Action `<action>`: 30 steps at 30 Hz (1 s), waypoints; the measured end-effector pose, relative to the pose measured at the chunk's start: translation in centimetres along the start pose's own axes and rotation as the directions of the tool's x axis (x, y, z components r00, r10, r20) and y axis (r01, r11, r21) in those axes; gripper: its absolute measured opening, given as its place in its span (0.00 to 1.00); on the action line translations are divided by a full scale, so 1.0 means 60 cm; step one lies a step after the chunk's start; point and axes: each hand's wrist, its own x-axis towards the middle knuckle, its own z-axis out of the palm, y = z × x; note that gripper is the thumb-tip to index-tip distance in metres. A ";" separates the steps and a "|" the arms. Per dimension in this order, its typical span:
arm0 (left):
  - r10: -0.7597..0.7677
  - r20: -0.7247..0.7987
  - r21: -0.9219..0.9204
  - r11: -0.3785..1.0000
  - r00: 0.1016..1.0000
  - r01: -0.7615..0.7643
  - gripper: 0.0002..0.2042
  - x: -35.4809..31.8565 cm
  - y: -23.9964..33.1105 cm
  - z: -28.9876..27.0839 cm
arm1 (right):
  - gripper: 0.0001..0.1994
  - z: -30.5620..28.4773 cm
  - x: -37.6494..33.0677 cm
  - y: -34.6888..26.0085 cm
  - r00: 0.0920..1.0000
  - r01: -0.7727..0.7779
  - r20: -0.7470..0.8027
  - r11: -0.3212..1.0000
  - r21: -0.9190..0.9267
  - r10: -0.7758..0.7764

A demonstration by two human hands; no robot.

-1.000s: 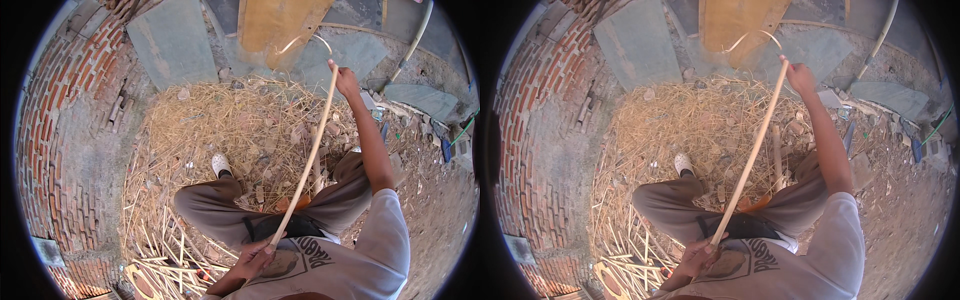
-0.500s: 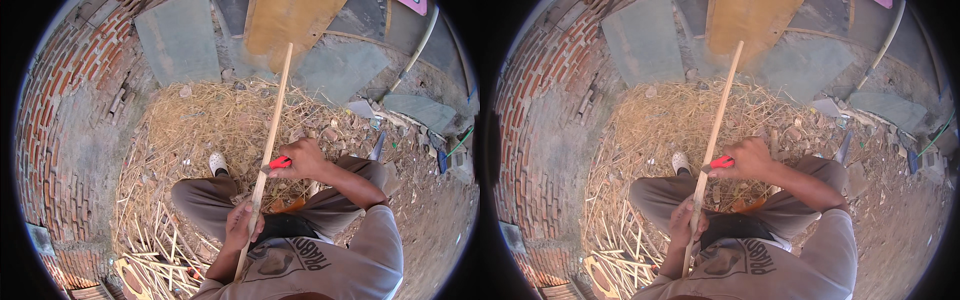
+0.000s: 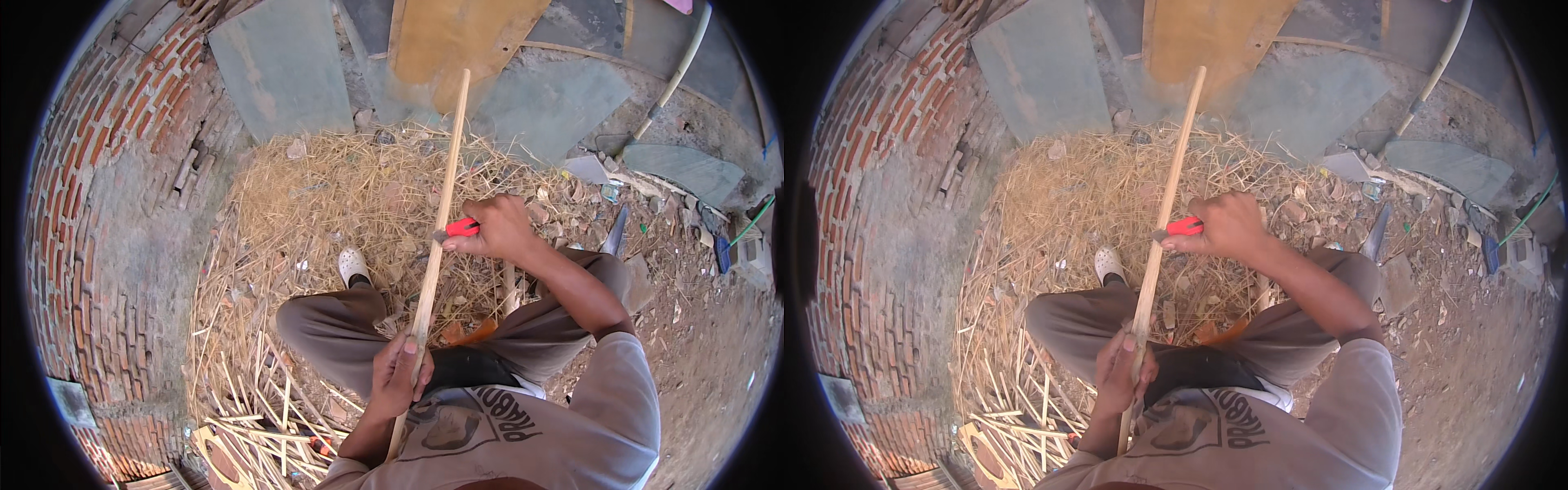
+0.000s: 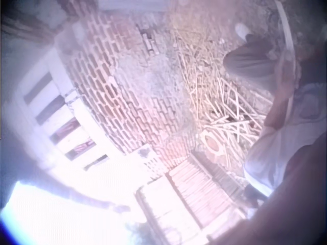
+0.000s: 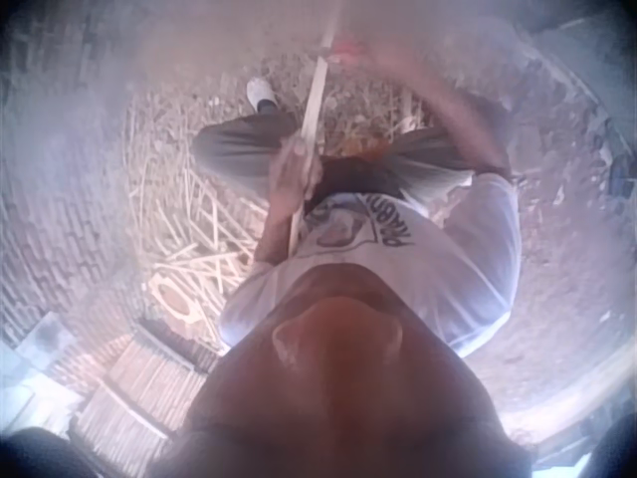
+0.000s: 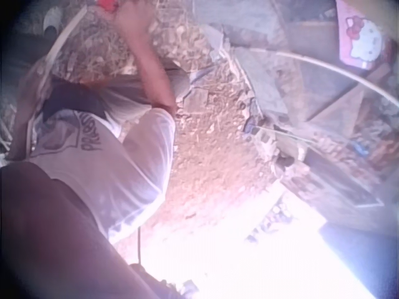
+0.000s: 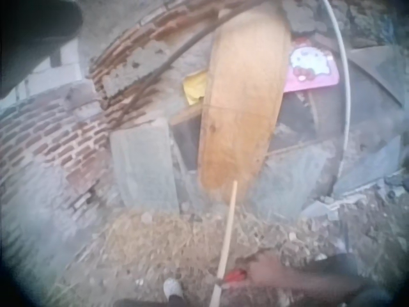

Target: The person sits cross-legged on the ground and uses a red utility knife to peel the outer layer off a long bamboo stick. They hold the stick with their left hand and scrape the knife along its length with their right hand, creating thin strips of bamboo that fall onto the ground.

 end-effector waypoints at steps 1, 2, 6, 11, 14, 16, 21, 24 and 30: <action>-0.005 0.004 0.005 1.000 1.000 0.005 0.21 -0.001 0.000 0.000 | 0.34 0.004 0.002 0.006 1.000 0.005 -0.017 1.000 -0.010 -0.005; -0.003 0.008 0.017 1.000 1.000 0.003 0.21 -0.003 -0.001 -0.001 | 0.34 0.008 0.005 0.011 0.999 0.011 -0.034 1.000 -0.018 -0.011; -0.017 0.002 0.078 0.997 1.000 0.016 0.21 -0.018 -0.001 0.011 | 0.35 -0.001 0.031 0.067 0.974 -0.225 -0.046 0.973 -0.046 0.223; -0.034 0.048 0.109 0.994 0.998 0.029 0.22 -0.038 -0.003 0.010 | 0.36 -0.014 0.044 0.105 0.949 -0.303 -0.106 0.952 -0.046 0.297; -0.077 0.099 0.154 0.986 0.992 0.061 0.22 -0.058 0.008 0.007 | 0.35 -0.038 0.053 0.133 0.918 -0.385 -0.116 0.922 -0.032 0.379; -0.158 0.124 0.138 0.980 0.980 0.140 0.21 -0.080 0.006 0.002 | 0.35 -0.048 0.059 0.166 0.899 -0.425 -0.146 0.904 -0.050 0.414; -0.052 0.141 0.132 0.991 0.989 0.033 0.22 -0.099 -0.005 0.002 | 0.35 -0.044 0.068 0.231 0.861 -0.487 -0.205 0.871 -0.069 0.465; -0.025 0.126 0.148 0.989 0.992 0.006 0.22 -0.106 -0.010 0.001 | 0.36 -0.043 0.068 0.240 0.827 -0.548 -0.195 0.834 -0.068 0.527; -0.172 0.213 0.046 0.985 0.962 0.166 0.21 -0.150 -0.019 -0.007 | 0.42 -0.047 0.048 0.365 0.588 -0.793 -0.255 0.609 0.002 0.767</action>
